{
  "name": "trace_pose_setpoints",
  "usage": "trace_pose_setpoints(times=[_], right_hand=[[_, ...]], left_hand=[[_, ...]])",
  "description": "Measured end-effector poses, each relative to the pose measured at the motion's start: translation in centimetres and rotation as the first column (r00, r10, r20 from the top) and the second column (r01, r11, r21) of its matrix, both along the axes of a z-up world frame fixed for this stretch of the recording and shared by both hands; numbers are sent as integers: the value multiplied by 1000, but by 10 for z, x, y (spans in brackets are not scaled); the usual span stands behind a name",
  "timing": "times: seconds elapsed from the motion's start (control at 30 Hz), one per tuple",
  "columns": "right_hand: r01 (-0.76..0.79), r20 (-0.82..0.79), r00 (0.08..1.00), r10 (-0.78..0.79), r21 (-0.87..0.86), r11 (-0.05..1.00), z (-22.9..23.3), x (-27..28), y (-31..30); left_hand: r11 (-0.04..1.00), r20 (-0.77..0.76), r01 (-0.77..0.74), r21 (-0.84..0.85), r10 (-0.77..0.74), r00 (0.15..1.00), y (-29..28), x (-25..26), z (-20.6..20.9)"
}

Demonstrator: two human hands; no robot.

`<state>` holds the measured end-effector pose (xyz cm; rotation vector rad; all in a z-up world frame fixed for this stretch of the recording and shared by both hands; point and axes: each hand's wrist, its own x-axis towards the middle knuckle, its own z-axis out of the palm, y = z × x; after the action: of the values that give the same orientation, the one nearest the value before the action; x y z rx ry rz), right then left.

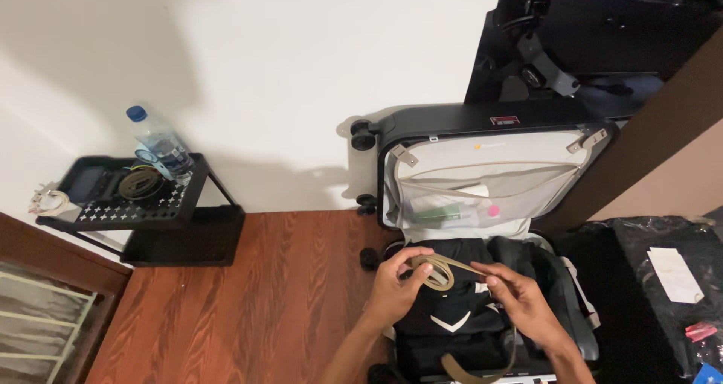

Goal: The person takes items out of an open suitcase on the floor, including a wallet, a charger, a cable, a watch, a belt, and a bottle, and places them one at a time onto a small side table next to the door.

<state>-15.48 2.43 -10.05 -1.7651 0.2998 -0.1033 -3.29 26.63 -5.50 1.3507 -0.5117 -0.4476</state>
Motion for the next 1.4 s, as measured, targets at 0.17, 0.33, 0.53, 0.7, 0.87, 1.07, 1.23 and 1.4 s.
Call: trace_pose_setpoints(times=[0.17,0.33,0.53,0.7,0.87,1.07,1.23,1.4], right_hand=[[-74,133,989,61,96,993,-33,3,10],[158,224,950,-217,256,954,-45,18,53],[364,305,837,-454,310,878,-26,29,92],[425,321,808,-494,264,866,-7,37,87],[345,304,866,-397,211,915,5,43,72],[211,234,935,-267,237,948,12,38,58],[42,271,958,-90,175,984,15,36,40],[-88,139,989,55,239,967,15,31,27]], left_hand=[[979,-74,-175,-101,168,983,-22,-4,-11],[917,-199,-366,-160,333,922,-50,-12,-31],[824,-265,-481,-300,412,872,-77,-29,-41],[867,-345,-417,-272,317,883,-78,-43,-40],[932,-200,-353,-79,332,922,-76,-55,-50],[973,-255,-191,-126,154,955,-66,-40,-58],[994,-43,-47,-102,43,998,-52,-25,-45],[992,-144,129,-12,-129,981,-30,-10,-15]])
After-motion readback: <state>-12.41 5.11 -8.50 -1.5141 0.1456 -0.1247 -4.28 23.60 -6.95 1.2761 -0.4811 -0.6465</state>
